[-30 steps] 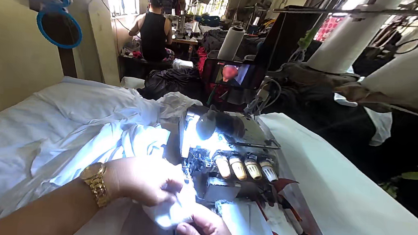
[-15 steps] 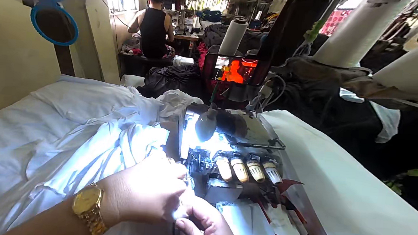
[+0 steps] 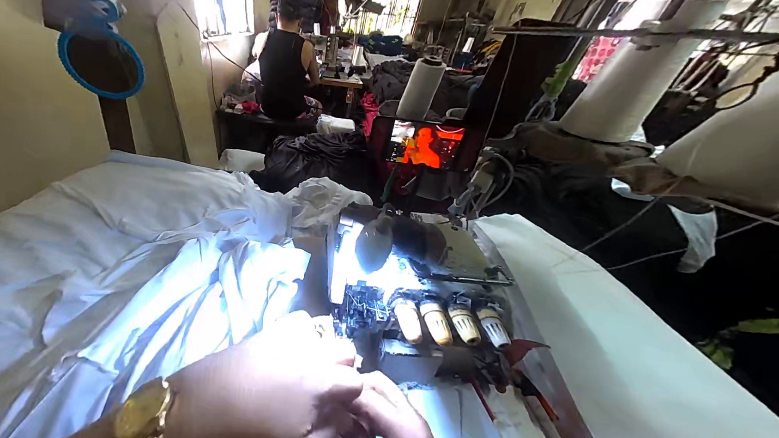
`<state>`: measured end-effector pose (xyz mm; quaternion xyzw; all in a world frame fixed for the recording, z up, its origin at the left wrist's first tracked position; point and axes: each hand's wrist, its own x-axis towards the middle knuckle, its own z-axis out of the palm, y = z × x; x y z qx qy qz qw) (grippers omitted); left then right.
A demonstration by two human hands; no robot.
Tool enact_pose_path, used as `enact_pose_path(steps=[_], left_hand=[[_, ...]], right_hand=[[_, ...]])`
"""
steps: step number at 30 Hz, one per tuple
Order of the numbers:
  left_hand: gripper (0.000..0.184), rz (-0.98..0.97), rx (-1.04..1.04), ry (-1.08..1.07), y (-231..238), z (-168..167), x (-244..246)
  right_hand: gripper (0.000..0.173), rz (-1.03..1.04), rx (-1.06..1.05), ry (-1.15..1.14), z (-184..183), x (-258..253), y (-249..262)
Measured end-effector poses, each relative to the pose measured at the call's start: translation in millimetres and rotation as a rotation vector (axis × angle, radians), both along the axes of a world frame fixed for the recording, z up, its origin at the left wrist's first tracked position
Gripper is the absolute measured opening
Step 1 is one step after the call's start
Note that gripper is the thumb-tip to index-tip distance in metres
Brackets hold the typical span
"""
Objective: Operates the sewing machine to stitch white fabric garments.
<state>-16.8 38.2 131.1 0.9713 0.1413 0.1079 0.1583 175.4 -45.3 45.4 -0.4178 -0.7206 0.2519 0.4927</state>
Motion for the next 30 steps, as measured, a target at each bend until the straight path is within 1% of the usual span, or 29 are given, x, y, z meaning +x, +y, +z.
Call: enact_pose_path(steps=[2,4,6,8,10,11,13,14,15,16,17,19,20,23,26,28,30], left_hand=[[0.037,0.070,-0.002,0.074,6.5,-7.9,-1.0],[0.040,0.151,-0.023,0.144,16.8,-12.6,-6.7],[0.029,0.156,-0.057,0.124,18.7,-14.6,-10.7],[0.019,0.121,-0.044,0.019,7.9,-20.8,-11.8],[0.016,0.143,0.070,-0.112,-8.3,-35.2,-10.3],[0.015,0.197,0.166,-0.160,-15.8,-45.5,-7.1],[0.017,0.377,0.358,-0.207,-24.1,-64.6,1.6],[0.017,0.474,0.414,-0.228,-22.1,-72.1,5.2],[0.018,0.561,0.423,-0.247,-16.6,-77.1,7.5],[0.019,0.637,0.376,-0.255,-8.8,-80.1,8.5],[0.020,0.691,0.278,-0.269,1.8,-81.7,8.9],[0.019,0.724,0.141,-0.283,23.5,-80.8,8.9],[0.019,0.727,0.113,-0.279,31.2,-78.4,9.4],[0.014,0.746,0.129,-0.290,39.6,-78.1,6.9],[0.016,0.826,0.140,-0.285,21.6,-79.8,-3.7],[0.019,0.913,0.161,-0.257,-7.0,-76.7,-5.7],[0.020,0.967,0.241,-0.255,-39.5,-76.3,1.5]], right_hand=[[0.010,-0.022,0.013,-0.032,-8.1,2.2,-3.8],[0.010,-0.064,-0.005,-0.063,-15.4,3.8,-5.2],[0.010,-0.099,-0.008,-0.094,-18.0,5.4,-3.7],[0.010,-0.128,0.019,-0.123,-18.6,7.1,0.4],[0.012,-0.166,0.059,-0.147,-18.9,9.0,6.4],[0.014,-0.198,0.075,-0.159,-19.3,9.4,8.0],[0.016,-0.265,0.086,-0.181,-19.6,9.5,6.9],[0.017,-0.287,0.089,-0.188,-19.5,9.2,5.3],[0.018,-0.297,0.093,-0.188,-19.9,8.7,3.0],[0.019,-0.301,0.098,-0.189,-20.0,8.4,0.2],[0.019,-0.305,0.098,-0.194,-19.5,8.1,-2.7],[0.021,-0.300,0.082,-0.203,-16.0,7.7,-8.3],[0.021,-0.296,0.071,-0.204,-13.8,8.0,-11.0],[0.020,-0.278,0.068,-0.202,-7.9,11.6,-19.4],[0.018,-0.242,0.064,-0.196,-0.9,17.4,-30.8],[0.017,-0.214,0.067,-0.172,1.0,19.5,-38.9],[0.017,-0.177,0.069,-0.147,2.0,18.7,-45.6]])
